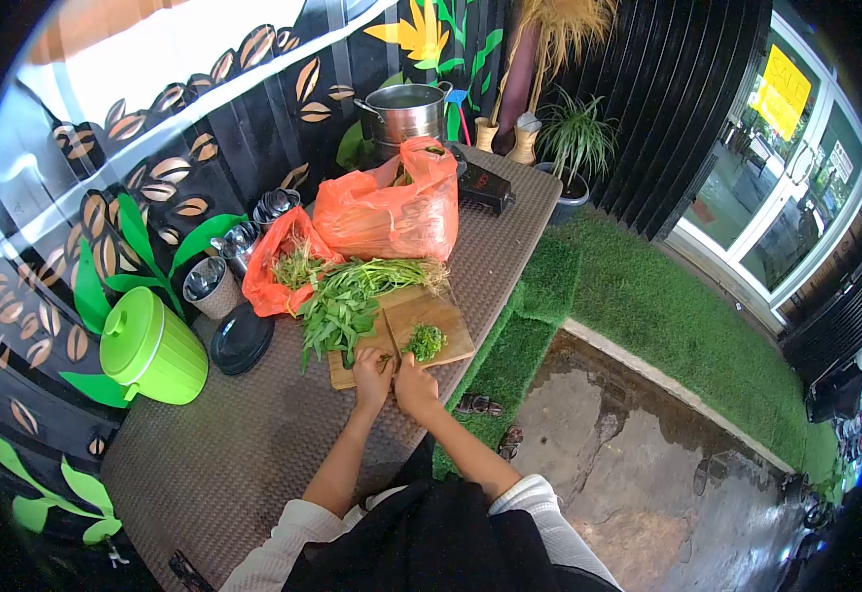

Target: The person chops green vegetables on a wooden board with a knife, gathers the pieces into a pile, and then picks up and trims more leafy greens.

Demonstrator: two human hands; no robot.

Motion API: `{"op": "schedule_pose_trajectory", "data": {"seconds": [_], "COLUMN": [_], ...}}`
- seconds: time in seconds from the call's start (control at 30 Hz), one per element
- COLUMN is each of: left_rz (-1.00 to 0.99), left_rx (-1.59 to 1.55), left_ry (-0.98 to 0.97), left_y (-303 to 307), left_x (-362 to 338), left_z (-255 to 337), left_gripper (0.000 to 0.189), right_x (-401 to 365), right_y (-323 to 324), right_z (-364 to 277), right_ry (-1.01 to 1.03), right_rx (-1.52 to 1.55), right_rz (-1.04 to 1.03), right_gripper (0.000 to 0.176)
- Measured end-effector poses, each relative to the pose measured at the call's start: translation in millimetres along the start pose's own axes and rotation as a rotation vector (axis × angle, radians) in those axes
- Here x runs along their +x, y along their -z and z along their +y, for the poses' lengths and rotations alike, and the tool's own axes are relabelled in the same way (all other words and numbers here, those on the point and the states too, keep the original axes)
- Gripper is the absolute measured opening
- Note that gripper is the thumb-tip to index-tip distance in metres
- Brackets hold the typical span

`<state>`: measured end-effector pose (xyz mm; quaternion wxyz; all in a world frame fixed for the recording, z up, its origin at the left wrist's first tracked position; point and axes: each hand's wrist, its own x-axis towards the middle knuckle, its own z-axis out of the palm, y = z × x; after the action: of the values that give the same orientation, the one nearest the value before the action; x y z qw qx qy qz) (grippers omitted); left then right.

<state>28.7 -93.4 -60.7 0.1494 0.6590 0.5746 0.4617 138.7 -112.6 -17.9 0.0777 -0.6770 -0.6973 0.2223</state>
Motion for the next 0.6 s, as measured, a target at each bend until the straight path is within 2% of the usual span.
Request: {"op": "schedule_pose_trajectory", "data": {"seconds": [0.03,0.1,0.17,0.3,0.5,0.57,0.6], "left_rz": [0.018,0.036,0.106,0.094,0.110,0.098,0.099], "left_rx": [0.020,0.040,0.083,0.085,0.024,-0.063,-0.062], "left_ry": [-0.040,-0.085,-0.117,-0.088,-0.077,0.113,0.113], "left_y": [-0.2,-0.5,-0.3,-1.6,3.2,6.0,7.2], "left_x": [-1.2,-2.8,-6.7,-10.2,-8.2,-6.1,-4.9], "left_z": [1.1,4.5,8.1,7.9,11.7,17.6,18.4], "left_gripper": [0.012,0.012,0.013,0.013,0.016,0.022,0.022], "right_x": [3.5,10.8,4.9,-14.2,6.5,4.6,3.5], "right_y": [4.8,17.9,21.2,-1.5,15.2,22.3,24.1], "right_z": [3.0,9.7,9.8,0.6,1.4,2.5,2.2], "right_ry": [-0.005,-0.006,0.013,-0.009,0.003,0.010,0.016], "right_rx": [0.003,0.220,0.200,0.057,0.090,0.089,0.088], "right_rz": [-0.002,-0.132,-0.106,0.004,-0.079,-0.094,-0.110], "right_gripper": [0.033,0.032,0.031,0.030,0.031,0.030,0.029]}}
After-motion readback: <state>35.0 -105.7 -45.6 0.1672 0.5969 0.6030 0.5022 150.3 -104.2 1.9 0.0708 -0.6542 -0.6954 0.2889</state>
